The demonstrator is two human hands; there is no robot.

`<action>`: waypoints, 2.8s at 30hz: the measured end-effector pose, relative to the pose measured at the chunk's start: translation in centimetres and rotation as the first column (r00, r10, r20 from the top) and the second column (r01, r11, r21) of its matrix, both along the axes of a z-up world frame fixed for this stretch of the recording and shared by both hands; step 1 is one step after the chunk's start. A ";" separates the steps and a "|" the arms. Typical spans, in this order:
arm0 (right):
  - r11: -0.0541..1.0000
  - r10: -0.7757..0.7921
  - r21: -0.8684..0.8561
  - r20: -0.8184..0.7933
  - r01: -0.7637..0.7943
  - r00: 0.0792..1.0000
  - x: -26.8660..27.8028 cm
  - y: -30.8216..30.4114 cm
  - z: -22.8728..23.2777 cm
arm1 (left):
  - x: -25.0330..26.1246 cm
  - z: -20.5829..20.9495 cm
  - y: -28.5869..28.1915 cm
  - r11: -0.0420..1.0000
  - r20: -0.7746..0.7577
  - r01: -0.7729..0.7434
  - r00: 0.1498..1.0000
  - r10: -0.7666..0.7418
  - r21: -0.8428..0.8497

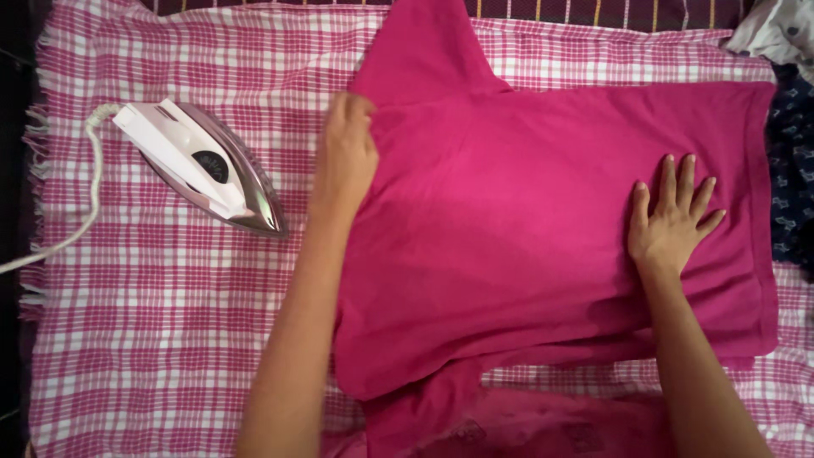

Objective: The person irons a pink t-shirt laid on a checkered cloth. They smooth the fabric with one hand while moving the iron with the other, then flip the shirt to iron the other side.

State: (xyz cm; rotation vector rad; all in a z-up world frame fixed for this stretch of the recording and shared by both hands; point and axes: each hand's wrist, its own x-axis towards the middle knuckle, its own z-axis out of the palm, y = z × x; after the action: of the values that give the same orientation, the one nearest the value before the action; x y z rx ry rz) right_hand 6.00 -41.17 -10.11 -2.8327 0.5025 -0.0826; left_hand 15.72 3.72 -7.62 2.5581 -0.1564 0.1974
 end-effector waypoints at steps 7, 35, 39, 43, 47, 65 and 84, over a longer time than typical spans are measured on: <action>1.000 0.004 -0.007 0.017 -0.004 1.000 -0.1 -0.1 -0.3 | 4.8 2.0 7.1 0.948 0.065 0.030 0.996 -0.053 0.316; 1.000 0.010 0.024 0.033 -0.011 0.999 0.0 -0.2 -0.1 | -1.0 2.3 5.4 0.935 -0.135 -0.259 0.945 0.296 0.241; 1.000 0.005 0.030 0.034 -0.006 0.999 -0.1 -0.2 -0.2 | -2.4 2.7 3.9 0.950 -0.391 -0.271 0.866 0.311 0.156; 0.999 0.010 0.031 0.038 -0.011 0.999 -0.1 0.0 0.2 | -2.5 2.3 3.9 0.937 -0.418 -0.333 0.840 0.345 0.105; 1.000 0.006 0.030 0.022 -0.007 1.000 -0.2 -0.1 0.1 | -3.1 3.1 4.8 0.930 -0.348 -0.315 0.864 0.364 0.189; 1.000 0.008 0.027 0.031 -0.009 0.999 -0.1 -0.1 0.0 | -0.4 -3.1 -0.8 0.978 -0.222 -0.015 0.973 0.061 0.207; 0.619 0.781 -0.035 0.129 -0.785 0.611 1.7 16.8 4.2 | 8.8 -4.9 6.8 0.948 -0.337 -0.313 0.900 0.277 -0.057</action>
State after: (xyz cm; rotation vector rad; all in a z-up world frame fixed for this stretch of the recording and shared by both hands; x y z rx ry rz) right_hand 7.70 -24.41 -5.95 -2.7161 -0.7988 -0.0870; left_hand 24.49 10.48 -12.53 2.4512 0.3625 -0.1034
